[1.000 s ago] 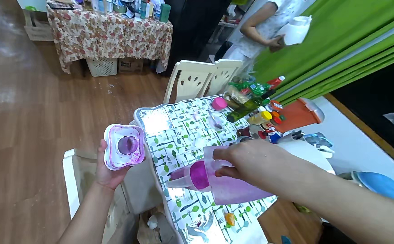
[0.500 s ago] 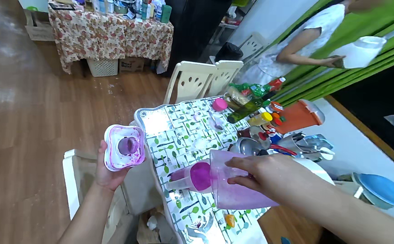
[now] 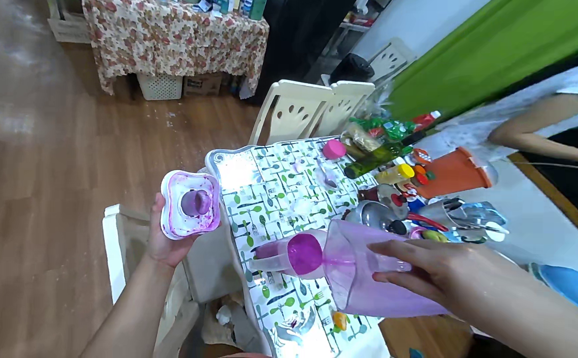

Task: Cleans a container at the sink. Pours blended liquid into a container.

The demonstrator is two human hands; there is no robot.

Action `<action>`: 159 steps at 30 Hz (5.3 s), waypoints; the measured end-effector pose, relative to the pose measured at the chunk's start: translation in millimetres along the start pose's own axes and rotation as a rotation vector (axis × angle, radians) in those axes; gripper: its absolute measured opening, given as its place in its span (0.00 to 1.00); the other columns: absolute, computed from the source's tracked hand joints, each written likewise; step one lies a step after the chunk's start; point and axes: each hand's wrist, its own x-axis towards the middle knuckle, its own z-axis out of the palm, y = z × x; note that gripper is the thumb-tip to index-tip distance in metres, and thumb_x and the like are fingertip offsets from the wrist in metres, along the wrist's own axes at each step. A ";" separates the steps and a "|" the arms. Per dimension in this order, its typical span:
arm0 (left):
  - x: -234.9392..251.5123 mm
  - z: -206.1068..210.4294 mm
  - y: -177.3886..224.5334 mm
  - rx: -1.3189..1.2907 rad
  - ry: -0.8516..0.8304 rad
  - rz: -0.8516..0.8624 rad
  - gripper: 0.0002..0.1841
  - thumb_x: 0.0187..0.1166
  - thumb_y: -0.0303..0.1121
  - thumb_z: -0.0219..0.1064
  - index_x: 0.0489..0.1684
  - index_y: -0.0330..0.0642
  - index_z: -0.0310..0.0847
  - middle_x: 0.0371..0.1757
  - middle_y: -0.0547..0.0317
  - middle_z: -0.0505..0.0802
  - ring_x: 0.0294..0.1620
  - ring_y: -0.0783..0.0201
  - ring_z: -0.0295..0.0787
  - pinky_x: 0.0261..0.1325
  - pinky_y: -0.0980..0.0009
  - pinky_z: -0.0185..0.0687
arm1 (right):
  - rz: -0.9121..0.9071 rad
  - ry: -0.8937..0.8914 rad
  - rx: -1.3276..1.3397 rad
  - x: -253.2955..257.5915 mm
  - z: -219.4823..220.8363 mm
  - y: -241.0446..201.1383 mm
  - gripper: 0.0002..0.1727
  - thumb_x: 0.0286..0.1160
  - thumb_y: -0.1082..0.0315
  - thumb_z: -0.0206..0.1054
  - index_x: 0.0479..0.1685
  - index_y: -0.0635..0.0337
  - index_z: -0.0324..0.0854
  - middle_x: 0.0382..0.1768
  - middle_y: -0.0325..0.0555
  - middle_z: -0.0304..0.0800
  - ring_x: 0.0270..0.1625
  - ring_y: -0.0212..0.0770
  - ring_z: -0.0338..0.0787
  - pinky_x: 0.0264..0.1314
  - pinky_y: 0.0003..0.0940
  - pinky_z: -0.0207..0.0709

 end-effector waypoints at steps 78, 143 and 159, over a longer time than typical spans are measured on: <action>0.6 -2.6 -1.2 -0.022 0.005 -0.031 0.42 0.65 0.76 0.64 0.76 0.59 0.76 0.69 0.50 0.88 0.67 0.50 0.88 0.60 0.46 0.88 | -0.001 -0.033 -0.073 5.8 5.0 -13.2 0.26 0.77 0.34 0.58 0.55 0.40 0.91 0.25 0.31 0.87 0.19 0.35 0.84 0.19 0.39 0.80; -67.3 177.1 -116.6 0.884 -0.622 -0.143 0.41 0.64 0.59 0.80 0.81 0.62 0.71 0.69 0.71 0.88 0.65 0.72 0.86 0.66 0.70 0.86 | 0.791 1.199 1.266 -234.4 209.8 -81.0 0.18 0.84 0.48 0.62 0.25 0.41 0.85 0.25 0.26 0.84 0.32 0.25 0.84 0.39 0.24 0.81; -111.3 296.3 -368.8 1.879 -1.219 0.007 0.56 0.52 0.79 0.71 0.90 0.73 0.58 0.90 0.46 0.66 0.87 0.40 0.64 0.75 0.32 0.69 | 1.268 1.248 1.391 -369.9 258.4 -74.8 0.20 0.91 0.60 0.51 0.29 0.47 0.84 0.27 0.31 0.89 0.32 0.28 0.89 0.39 0.32 0.86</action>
